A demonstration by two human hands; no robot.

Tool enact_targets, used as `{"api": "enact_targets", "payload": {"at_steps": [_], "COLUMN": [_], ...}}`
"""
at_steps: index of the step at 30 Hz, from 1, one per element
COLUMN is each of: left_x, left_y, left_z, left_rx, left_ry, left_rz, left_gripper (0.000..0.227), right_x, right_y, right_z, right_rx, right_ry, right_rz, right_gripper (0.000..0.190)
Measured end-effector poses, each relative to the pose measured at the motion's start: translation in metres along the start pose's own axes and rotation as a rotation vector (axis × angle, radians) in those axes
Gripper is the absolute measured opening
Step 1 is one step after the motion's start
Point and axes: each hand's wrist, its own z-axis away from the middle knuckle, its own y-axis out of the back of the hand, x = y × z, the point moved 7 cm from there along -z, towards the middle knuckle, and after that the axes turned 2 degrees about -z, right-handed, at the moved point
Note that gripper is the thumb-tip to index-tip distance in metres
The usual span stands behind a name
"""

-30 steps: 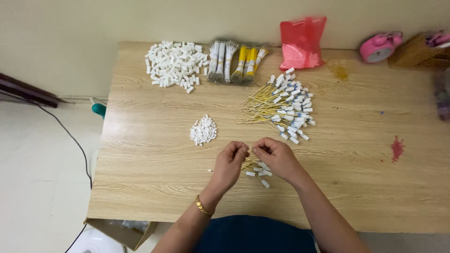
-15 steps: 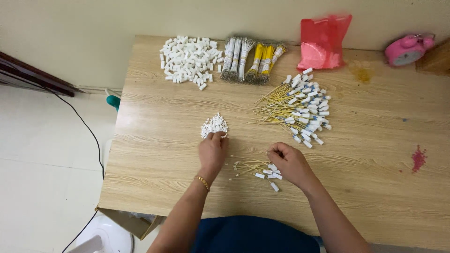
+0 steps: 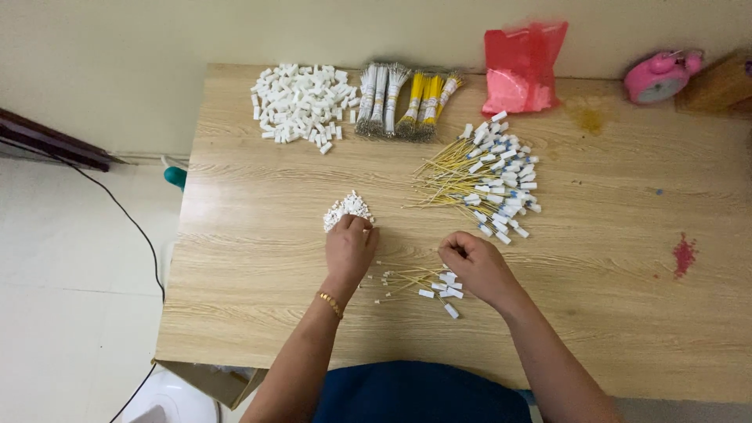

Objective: Manually inserting pre-tipped wires into white plastic connector housings at a workbench.

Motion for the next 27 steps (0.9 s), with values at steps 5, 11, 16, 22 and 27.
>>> {"api": "enact_targets", "payload": {"at_steps": [5, 11, 16, 22, 27], "left_x": [0.029, 0.055, 0.072, 0.08, 0.084], "left_y": [0.008, -0.02, -0.02, -0.018, -0.015], "left_z": [0.012, 0.038, 0.048, 0.053, 0.054], "left_rx": [-0.237, -0.367, -0.468, -0.544, -0.538], "left_ry": [0.325, 0.477, 0.525, 0.527, 0.534], "left_rz": [0.643, 1.424, 1.554, 1.656, 1.699], "left_gripper": [0.015, 0.016, 0.02, 0.022, 0.02], "right_x": [-0.029, -0.044, -0.049, -0.045, -0.051], "right_y": [0.002, 0.006, 0.01, 0.009, 0.01], "right_z": [0.01, 0.016, 0.025, 0.025, 0.031], "right_rx": [-0.02, 0.006, 0.046, 0.024, 0.023], "right_ry": [0.038, 0.103, 0.046, 0.106, 0.048], "right_rz": [-0.003, 0.05, 0.068, 0.021, 0.04], "right_gripper": [0.02, 0.018, 0.017, 0.019, 0.02]}}
